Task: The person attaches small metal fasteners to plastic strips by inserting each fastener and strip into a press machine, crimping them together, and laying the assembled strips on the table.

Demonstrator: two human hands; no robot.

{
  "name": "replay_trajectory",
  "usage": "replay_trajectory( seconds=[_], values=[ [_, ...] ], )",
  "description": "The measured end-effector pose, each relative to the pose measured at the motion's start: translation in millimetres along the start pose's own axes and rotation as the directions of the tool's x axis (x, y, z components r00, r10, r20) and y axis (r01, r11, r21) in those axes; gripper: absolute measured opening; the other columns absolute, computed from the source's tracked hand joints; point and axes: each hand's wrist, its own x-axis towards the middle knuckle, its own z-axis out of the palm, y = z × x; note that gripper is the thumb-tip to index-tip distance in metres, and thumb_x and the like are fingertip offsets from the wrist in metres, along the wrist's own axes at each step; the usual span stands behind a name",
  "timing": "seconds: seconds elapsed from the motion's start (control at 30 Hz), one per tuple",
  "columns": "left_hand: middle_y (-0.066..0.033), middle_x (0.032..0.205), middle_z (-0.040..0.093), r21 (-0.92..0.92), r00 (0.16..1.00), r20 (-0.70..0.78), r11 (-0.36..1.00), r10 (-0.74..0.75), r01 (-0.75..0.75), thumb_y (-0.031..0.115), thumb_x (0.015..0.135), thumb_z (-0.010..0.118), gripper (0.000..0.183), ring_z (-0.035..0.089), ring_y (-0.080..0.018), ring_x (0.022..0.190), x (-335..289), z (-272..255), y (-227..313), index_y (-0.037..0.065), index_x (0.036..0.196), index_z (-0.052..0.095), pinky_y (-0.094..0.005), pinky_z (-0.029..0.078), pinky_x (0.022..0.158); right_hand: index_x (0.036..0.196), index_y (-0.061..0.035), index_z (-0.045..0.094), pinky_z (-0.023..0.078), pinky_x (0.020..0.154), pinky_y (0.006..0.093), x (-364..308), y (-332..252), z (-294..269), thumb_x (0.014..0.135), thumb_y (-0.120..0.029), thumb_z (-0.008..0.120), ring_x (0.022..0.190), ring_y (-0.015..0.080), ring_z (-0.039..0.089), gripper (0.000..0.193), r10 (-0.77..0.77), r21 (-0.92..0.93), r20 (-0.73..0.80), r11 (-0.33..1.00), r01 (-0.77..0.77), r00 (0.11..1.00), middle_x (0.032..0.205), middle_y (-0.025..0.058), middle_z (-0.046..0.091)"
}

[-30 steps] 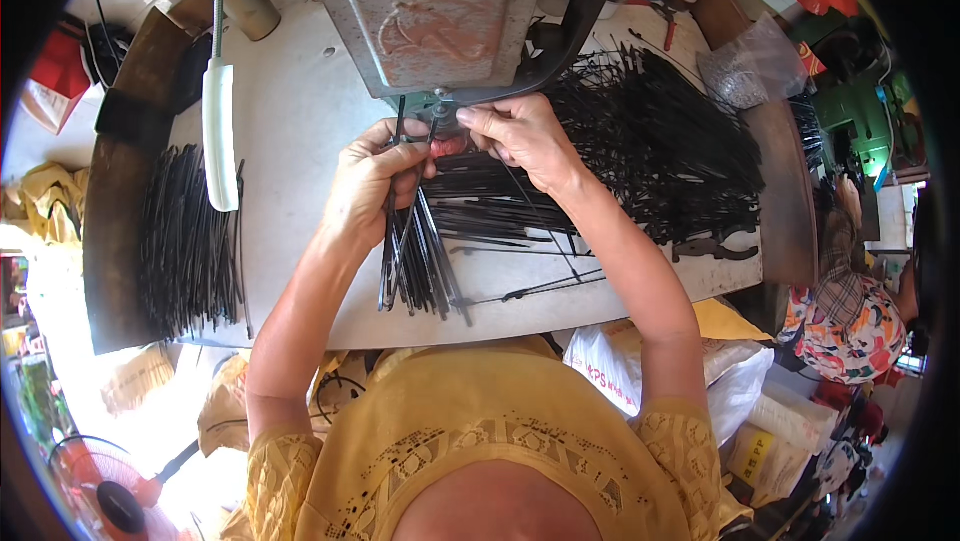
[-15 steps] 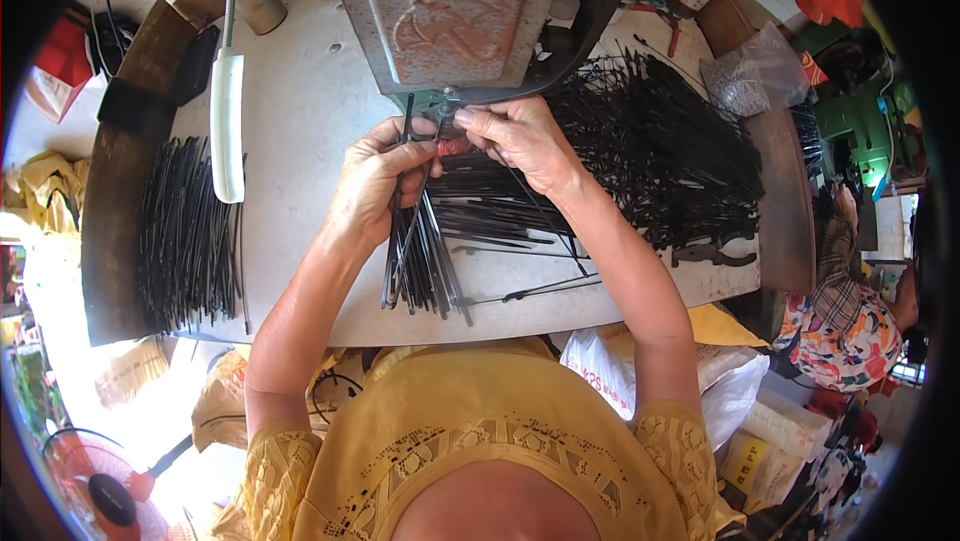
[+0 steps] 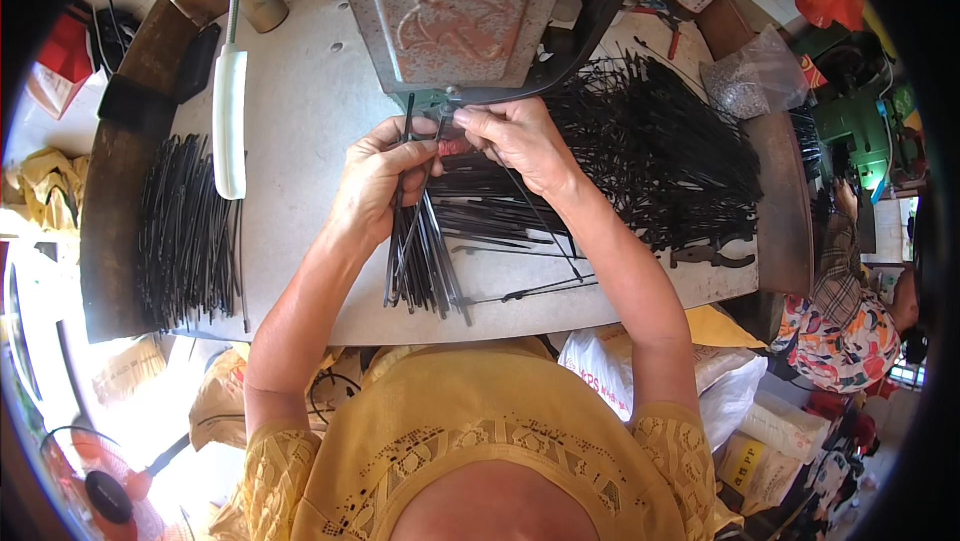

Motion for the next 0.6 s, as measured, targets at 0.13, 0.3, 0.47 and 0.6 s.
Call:
replay_trajectory(
  seconds=[0.13, 0.3, 0.47, 0.6],
  values=[
    [-0.0025, 0.065, 0.055, 0.009, 1.0, -0.012, 1.0, -0.005, 0.006, 0.002, 0.079, 0.054, 0.014, 0.035, -0.0017, 0.043, 0, 1, 0, 0.004, 0.093, 0.053, -0.0145, 0.025, 0.036, 0.067, -0.0058, 0.054, 0.024, 0.037, 0.0165, -1, 1, 2, 0.082, -0.014, 0.056, 0.043, 0.0008, 0.033, 0.017, 0.028, 0.007, -0.011, 1.0, -0.028, 1.0, 0.054, -0.0046, 0.043],
    [-0.0024, 0.065, 0.055, 0.005, 1.0, -0.001, 1.0, -0.009, 0.009, 0.004, 0.079, 0.055, 0.014, 0.035, -0.0018, 0.043, 1, -1, -2, 0.004, 0.092, 0.053, -0.0147, 0.025, 0.036, 0.07, -0.0034, 0.056, 0.023, 0.036, 0.0162, -3, -5, 3, 0.081, -0.014, 0.057, 0.043, 0.0005, 0.034, 0.015, 0.086, 0.052, -0.017, 0.995, -0.085, 0.996, 0.055, -0.0038, 0.044],
    [-0.0023, 0.065, 0.055, 0.035, 1.0, 0.007, 0.999, 0.004, -0.004, 0.008, 0.079, 0.056, 0.009, 0.037, -0.0026, 0.043, -1, -6, -2, 0.003, 0.087, 0.054, -0.0153, 0.026, 0.036, 0.076, 0.0004, 0.056, 0.023, 0.035, 0.0157, -6, -4, 0, 0.081, -0.016, 0.058, 0.043, 0.0007, 0.036, 0.017, 0.183, 0.149, 0.01, 0.972, -0.182, 0.983, 0.057, -0.0014, 0.047],
    [-0.002, 0.064, 0.055, 0.161, 0.999, 0.035, 0.987, -0.008, 0.002, 0.014, 0.081, 0.058, 0.012, 0.038, -0.0026, 0.044, -7, -11, 1, 0.003, 0.077, 0.055, -0.0157, 0.028, 0.038, 0.081, 0.0025, 0.055, 0.025, 0.035, 0.0151, -16, -2, -2, 0.081, -0.016, 0.058, 0.044, 0.0018, 0.038, 0.018, 0.23, 0.212, 0.047, 0.949, -0.235, 0.972, 0.064, 0.0018, 0.05]
  ],
)
